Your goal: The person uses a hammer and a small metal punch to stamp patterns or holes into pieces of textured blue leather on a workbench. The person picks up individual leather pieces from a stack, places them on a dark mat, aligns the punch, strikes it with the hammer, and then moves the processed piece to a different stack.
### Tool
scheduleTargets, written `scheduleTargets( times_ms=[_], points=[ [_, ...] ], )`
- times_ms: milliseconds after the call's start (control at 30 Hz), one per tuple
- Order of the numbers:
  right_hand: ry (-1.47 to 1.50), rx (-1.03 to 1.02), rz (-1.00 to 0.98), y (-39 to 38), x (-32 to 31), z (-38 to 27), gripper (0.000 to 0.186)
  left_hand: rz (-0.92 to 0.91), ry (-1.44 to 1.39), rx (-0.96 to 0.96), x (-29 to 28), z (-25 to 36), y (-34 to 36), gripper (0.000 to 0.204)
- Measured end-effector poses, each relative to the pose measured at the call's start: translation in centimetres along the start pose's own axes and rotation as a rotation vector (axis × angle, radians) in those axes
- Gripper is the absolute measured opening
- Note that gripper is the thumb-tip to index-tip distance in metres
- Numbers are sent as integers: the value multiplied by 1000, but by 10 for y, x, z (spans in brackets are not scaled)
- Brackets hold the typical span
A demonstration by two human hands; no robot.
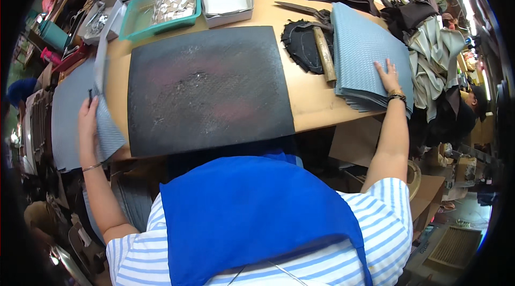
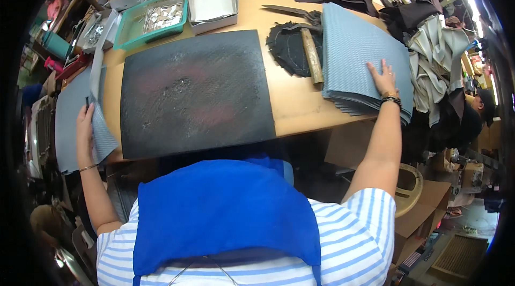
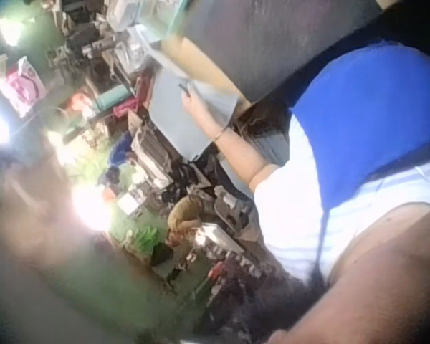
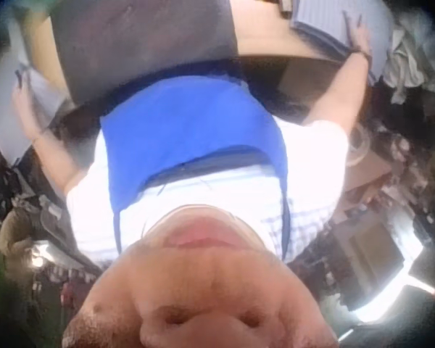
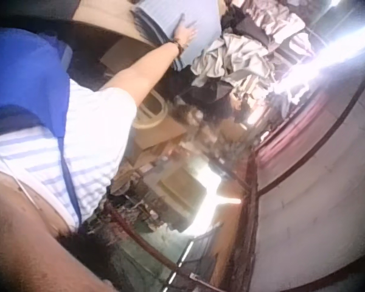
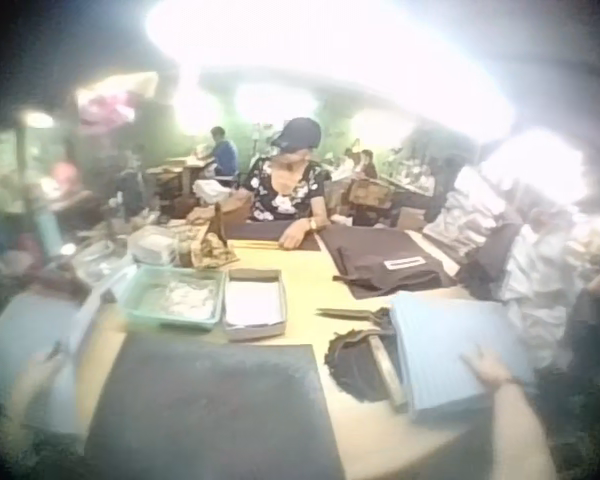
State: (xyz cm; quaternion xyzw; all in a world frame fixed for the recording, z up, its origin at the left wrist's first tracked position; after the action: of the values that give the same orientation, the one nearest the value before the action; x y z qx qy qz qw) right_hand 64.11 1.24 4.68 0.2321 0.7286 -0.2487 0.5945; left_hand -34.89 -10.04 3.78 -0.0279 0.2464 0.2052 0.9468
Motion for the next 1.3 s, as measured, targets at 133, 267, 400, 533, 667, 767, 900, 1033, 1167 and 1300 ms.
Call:
scheduleTargets(
  times_ms=[133,267,400,533,667,767,900,1033,1167,1300],
  points=[
    [-76,24,57,60,-16,79,113,-179,-350,-53,118,83,-24,39],
    [225,-668,411,-58,-32,-133,63,-469,-453,-115,205,120,-78,42],
    [158,-714,159,-144,30,-224,48,-631,-509,104,327,148,-96,36],
    [54,-677,245,-127,64,-213,50,-737,-799,-122,354,175,-97,31],
    [105,-448,269,-115,79,-194,49,-337,-664,308,305,169,-10,28],
    [35,-434,324,-115,81,-192,50,2,-571,546,252,153,43,26],
    [82,-457,336,-112,83,-191,51,113,-522,603,218,126,61,26],
    [81,-438,327,-113,81,-190,51,22,-6,458,219,120,63,29],
    [76,-447,342,-115,80,-191,52,-89,335,480,233,121,65,29],
    [82,-426,306,-114,81,-191,51,-93,311,495,230,126,60,28]
  ],
)
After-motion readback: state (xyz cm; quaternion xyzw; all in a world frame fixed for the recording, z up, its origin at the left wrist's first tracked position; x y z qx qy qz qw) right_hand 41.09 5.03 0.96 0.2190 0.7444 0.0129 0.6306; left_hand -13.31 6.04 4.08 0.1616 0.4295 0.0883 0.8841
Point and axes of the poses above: each hand's wrist, its own y-axis towards the middle knuckle, its own x-axis out of the palm, z = x × y, the point moved 8 cm from there along y, towards the middle knuckle, and after that the axes turned 7 degrees about x, right-handed, at the moved point
